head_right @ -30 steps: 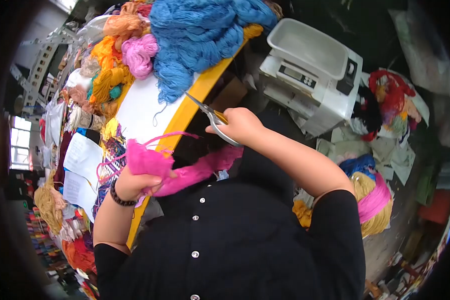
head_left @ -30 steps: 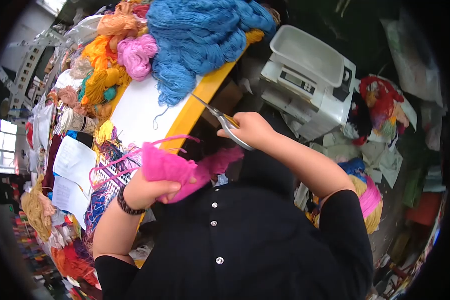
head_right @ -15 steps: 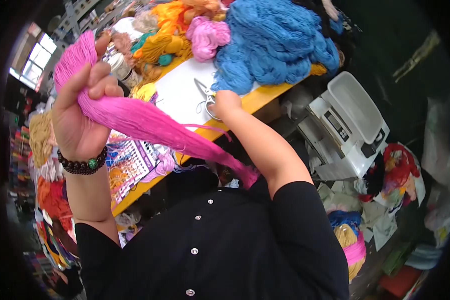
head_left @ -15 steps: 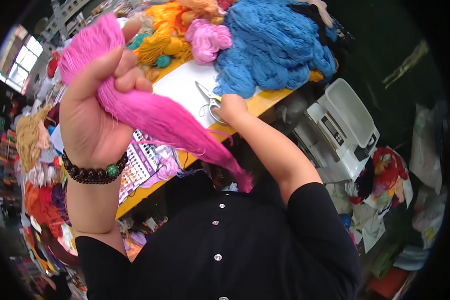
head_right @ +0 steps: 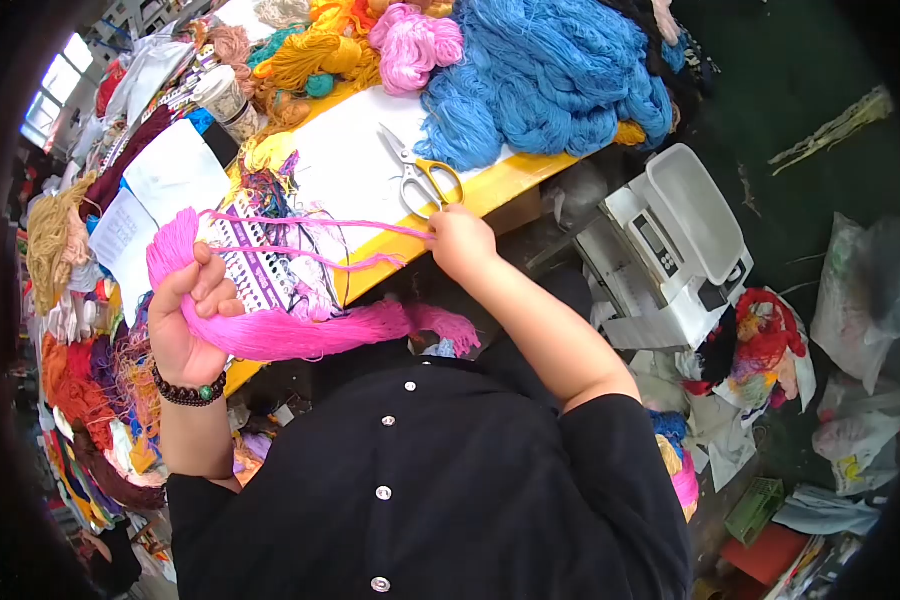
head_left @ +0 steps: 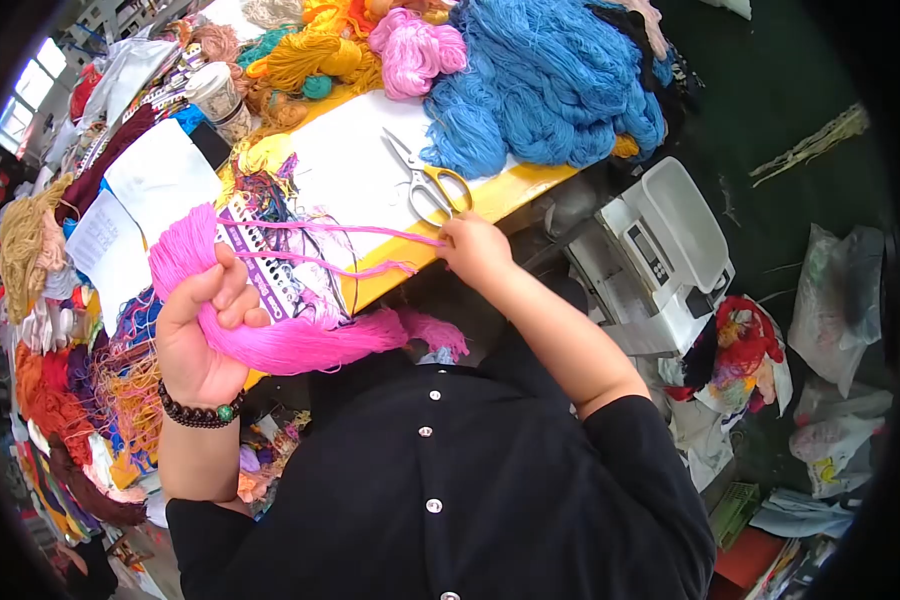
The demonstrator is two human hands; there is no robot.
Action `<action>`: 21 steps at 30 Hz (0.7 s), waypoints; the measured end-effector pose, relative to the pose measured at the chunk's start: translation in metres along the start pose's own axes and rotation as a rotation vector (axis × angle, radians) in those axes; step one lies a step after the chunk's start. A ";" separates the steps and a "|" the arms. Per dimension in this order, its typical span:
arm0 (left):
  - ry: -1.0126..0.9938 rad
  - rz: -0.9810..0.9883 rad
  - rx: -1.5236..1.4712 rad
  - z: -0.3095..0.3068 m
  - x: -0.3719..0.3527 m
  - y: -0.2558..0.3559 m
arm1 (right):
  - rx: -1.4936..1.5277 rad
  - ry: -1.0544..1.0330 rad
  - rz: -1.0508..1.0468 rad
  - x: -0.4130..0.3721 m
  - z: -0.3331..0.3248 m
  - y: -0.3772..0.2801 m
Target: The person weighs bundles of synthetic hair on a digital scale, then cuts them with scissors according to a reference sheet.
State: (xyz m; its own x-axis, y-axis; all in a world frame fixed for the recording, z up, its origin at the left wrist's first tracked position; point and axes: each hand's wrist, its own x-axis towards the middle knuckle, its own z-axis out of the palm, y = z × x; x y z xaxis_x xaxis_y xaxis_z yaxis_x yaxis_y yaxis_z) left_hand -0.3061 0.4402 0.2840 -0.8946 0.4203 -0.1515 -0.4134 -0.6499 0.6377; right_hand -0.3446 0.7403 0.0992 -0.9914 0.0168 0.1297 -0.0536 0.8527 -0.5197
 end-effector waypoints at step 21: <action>0.010 -0.084 -0.027 -0.010 0.043 -0.048 | 1.588 0.168 -0.805 -0.084 -0.334 -0.069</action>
State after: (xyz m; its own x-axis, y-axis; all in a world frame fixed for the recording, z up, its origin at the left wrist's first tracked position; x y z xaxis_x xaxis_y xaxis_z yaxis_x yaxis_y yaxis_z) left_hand -0.3265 0.4826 0.2393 -0.8582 0.4678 -0.2113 -0.4913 -0.6293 0.6021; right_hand -0.2178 0.8544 0.4063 -0.6496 0.0260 0.7599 -0.6227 -0.5915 -0.5121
